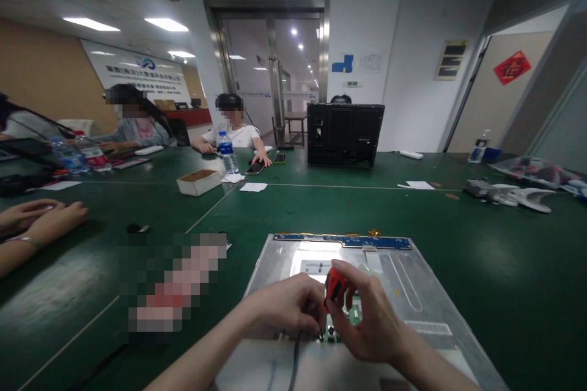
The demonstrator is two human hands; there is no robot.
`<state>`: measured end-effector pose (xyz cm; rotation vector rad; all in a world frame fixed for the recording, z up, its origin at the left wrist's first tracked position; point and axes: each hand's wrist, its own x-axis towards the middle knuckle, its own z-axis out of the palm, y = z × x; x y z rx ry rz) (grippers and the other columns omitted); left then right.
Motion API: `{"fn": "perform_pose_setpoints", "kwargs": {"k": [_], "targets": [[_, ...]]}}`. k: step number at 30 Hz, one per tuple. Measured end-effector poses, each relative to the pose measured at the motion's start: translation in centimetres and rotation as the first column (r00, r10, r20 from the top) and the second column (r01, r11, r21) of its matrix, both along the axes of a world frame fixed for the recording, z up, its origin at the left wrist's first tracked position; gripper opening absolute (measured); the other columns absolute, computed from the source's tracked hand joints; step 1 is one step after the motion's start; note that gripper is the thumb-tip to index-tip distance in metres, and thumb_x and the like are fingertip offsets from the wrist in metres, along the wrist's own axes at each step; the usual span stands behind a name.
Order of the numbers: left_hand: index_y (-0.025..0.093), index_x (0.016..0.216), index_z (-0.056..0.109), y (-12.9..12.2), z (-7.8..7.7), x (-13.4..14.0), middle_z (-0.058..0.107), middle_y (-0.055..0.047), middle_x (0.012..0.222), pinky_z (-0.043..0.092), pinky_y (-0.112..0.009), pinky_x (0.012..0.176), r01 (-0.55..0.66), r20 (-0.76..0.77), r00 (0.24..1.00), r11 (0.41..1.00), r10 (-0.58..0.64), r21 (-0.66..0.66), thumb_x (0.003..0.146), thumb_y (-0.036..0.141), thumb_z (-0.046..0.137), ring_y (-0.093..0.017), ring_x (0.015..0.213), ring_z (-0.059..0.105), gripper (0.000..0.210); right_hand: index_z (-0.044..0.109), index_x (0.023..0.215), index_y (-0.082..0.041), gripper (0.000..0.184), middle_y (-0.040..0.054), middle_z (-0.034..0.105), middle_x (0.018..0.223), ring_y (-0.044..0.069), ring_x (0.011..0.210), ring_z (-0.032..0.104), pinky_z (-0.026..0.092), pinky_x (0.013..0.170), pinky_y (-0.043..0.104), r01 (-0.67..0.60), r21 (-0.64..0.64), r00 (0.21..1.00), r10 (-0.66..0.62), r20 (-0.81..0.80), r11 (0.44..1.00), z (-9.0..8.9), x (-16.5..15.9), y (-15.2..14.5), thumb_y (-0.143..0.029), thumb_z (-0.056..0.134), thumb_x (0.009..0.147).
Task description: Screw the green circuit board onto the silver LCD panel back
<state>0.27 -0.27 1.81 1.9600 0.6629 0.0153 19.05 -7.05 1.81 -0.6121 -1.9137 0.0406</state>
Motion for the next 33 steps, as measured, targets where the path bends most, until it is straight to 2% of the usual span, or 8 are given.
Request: {"fn": "perform_pose_setpoints", "kwargs": {"k": [6, 9, 13, 16, 22, 27, 33], "targets": [[0.016, 0.078, 0.065, -0.1, -0.2, -0.1, 0.059, 0.004, 0.067, 0.041, -0.020, 0.053, -0.010, 0.021, 1.000, 0.998, 0.011, -0.058, 0.065, 0.011, 0.065, -0.012, 0.059, 0.054, 0.014, 0.035, 0.138, -0.021, 0.045, 0.0007, 0.064, 0.081, 0.012, 0.051, 0.055, 0.045, 0.046, 0.026, 0.026, 0.011, 1.000, -0.026, -0.004, 1.000, -0.3, 0.0, 0.2, -0.021, 0.049, 0.095], [0.016, 0.081, 0.064, 0.0, -0.5, -0.2, 0.059, 0.004, 0.068, 0.040, -0.020, 0.053, -0.025, 0.016, 1.000, 1.000, 0.025, -0.017, 0.065, 0.012, 0.068, -0.012, 0.060, 0.053, 0.017, 0.035, 0.138, -0.020, 0.045, 0.0018, 0.065, 0.083, 0.012, 0.051, 0.056, 0.045, 0.046, 0.027, 0.023, 0.011, 1.000, -0.023, 0.010, 1.000, -0.3, 0.0, 0.2, -0.024, 0.050, 0.096], [0.016, 0.079, 0.066, 0.1, -0.7, -0.2, 0.059, 0.003, 0.068, 0.041, -0.021, 0.056, -0.014, 0.024, 1.000, 0.999, 0.014, 0.034, 0.068, 0.014, 0.069, -0.013, 0.063, 0.054, 0.012, 0.033, 0.141, -0.019, 0.052, 0.0031, 0.067, 0.083, 0.014, 0.053, 0.058, 0.047, 0.046, 0.028, -0.007, -0.004, 1.000, 0.007, 0.005, 1.000, -0.2, 0.1, 0.1, -0.016, 0.048, 0.091], [0.016, 0.078, 0.064, 0.2, -0.8, -0.2, 0.058, 0.004, 0.067, 0.041, -0.021, 0.055, -0.011, 0.018, 1.000, 1.000, 0.011, -0.004, 0.067, 0.013, 0.069, -0.013, 0.061, 0.054, 0.013, 0.032, 0.143, -0.017, 0.056, 0.0033, 0.068, 0.083, 0.014, 0.053, 0.058, 0.047, 0.045, 0.027, -0.014, -0.002, 1.000, 0.014, 0.001, 1.000, -0.1, 0.1, 0.0, -0.012, 0.046, 0.089], [0.016, 0.074, 0.064, -0.1, -0.1, 0.0, 0.059, 0.002, 0.066, 0.039, -0.020, 0.051, 0.014, 0.014, 1.000, 1.000, -0.015, 0.020, 0.070, 0.015, 0.066, -0.012, 0.058, 0.054, 0.004, 0.033, 0.140, -0.021, 0.053, 0.0012, 0.066, 0.081, 0.013, 0.052, 0.057, 0.046, 0.046, 0.026, 0.015, -0.009, 1.000, -0.015, -0.006, 1.000, -0.2, 0.0, 0.1, -0.013, 0.048, 0.089], [0.016, 0.069, 0.063, -0.2, 0.3, 0.0, 0.057, 0.004, 0.061, 0.038, -0.020, 0.051, 0.002, 0.013, 1.000, 1.000, -0.002, 0.029, 0.069, 0.013, 0.065, -0.011, 0.056, 0.052, 0.004, 0.035, 0.137, -0.020, 0.046, 0.0013, 0.065, 0.080, 0.013, 0.052, 0.057, 0.045, 0.047, 0.027, 0.039, 0.015, 0.999, -0.039, 0.008, 0.999, -0.3, 0.0, 0.2, -0.021, 0.049, 0.094], [0.015, 0.079, 0.065, 0.1, -0.7, -0.2, 0.061, 0.002, 0.069, 0.041, -0.020, 0.054, -0.001, 0.032, 0.999, 1.000, 0.000, 0.028, 0.073, 0.015, 0.068, -0.012, 0.061, 0.056, 0.008, 0.034, 0.139, -0.019, 0.050, 0.0021, 0.067, 0.079, 0.014, 0.052, 0.058, 0.046, 0.046, 0.027, 0.014, 0.010, 1.000, -0.014, 0.025, 1.000, -0.1, 0.1, 0.0, -0.017, 0.047, 0.090]]}}
